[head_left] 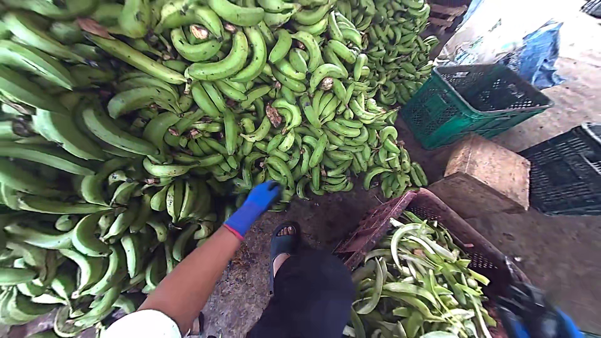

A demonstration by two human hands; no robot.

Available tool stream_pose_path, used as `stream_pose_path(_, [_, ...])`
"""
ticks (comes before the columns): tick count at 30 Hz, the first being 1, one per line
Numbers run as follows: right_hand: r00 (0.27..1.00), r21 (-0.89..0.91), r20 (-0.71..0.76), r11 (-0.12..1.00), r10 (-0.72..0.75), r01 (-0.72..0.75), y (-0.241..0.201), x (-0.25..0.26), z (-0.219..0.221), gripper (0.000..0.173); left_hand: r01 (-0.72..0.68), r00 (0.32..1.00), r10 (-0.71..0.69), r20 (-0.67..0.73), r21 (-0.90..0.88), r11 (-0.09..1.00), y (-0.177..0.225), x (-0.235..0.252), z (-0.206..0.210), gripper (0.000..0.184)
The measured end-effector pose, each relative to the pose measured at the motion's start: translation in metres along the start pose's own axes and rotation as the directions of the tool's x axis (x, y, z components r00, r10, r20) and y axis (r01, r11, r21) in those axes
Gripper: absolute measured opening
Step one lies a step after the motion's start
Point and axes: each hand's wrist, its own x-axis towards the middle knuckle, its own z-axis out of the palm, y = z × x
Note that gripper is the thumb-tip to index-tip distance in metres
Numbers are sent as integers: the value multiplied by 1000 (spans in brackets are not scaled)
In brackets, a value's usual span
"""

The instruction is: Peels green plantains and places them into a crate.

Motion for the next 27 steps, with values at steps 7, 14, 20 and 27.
stream_pose_path(7, [872,-175,-198,891,-448,418,-70,-26,22,62,-610,592,635,497,-239,755,237,-125,114,35])
stream_pose_path(14, [767,473,-590,878,253,74,-41,-31,-28,69,-239,698,494,518,-482,843,257,-156,217,62])
stream_pose_path(20, [958,347,-275,938,79,22,-27,-45,-22,69,198,816,352,458,-794,575,244,-151,241,32])
stream_pose_path(27, [977,259,-214,965,25,32,-31,-68,-30,53,-499,797,602,45,-513,699,237,-133,214,54])
